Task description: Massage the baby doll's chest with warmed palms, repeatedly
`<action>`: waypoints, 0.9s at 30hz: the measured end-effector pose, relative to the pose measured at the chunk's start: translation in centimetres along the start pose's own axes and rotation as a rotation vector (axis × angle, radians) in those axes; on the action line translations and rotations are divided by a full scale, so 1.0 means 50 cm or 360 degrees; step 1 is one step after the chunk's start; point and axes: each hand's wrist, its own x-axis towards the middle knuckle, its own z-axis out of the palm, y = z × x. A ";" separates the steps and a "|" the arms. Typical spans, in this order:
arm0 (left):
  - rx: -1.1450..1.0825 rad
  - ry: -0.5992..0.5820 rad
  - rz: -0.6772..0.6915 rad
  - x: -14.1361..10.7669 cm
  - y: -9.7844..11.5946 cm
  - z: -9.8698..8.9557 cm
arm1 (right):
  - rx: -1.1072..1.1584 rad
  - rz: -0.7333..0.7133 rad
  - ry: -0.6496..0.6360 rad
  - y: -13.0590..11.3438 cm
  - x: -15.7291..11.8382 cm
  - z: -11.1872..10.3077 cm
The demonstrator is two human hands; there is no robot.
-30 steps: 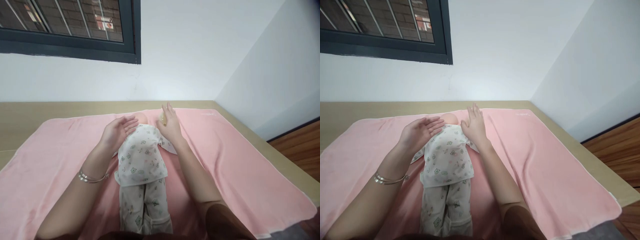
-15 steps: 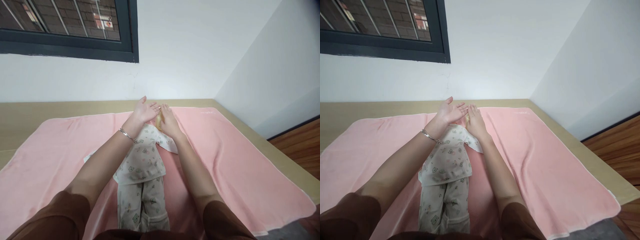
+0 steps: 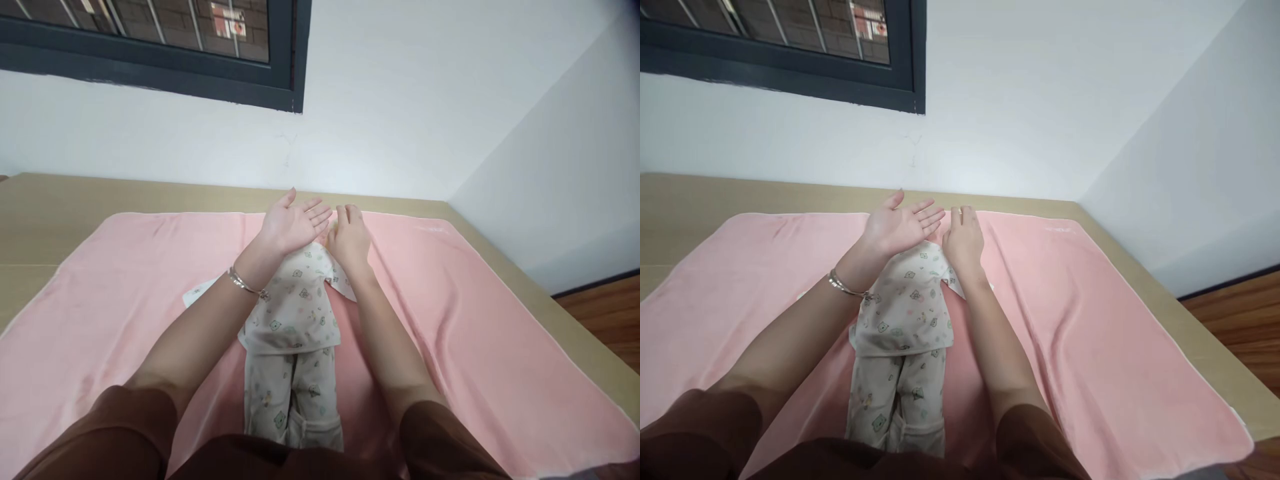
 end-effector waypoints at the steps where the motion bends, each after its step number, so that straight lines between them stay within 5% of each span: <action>1: 0.0006 -0.0018 0.0027 -0.024 0.005 -0.004 | -0.0015 0.0005 0.0005 -0.003 0.000 0.001; 10: 0.0067 0.0021 0.0367 -0.182 0.037 -0.015 | -0.0020 0.0115 -0.0073 -0.022 -0.002 -0.005; 18: -0.0048 0.0368 0.0209 -0.202 0.043 -0.038 | 0.0013 0.0225 -0.0135 -0.027 -0.005 -0.009; 27: -0.0108 0.0353 0.0285 -0.232 0.040 -0.018 | 0.0019 0.0218 -0.0173 -0.025 -0.014 -0.007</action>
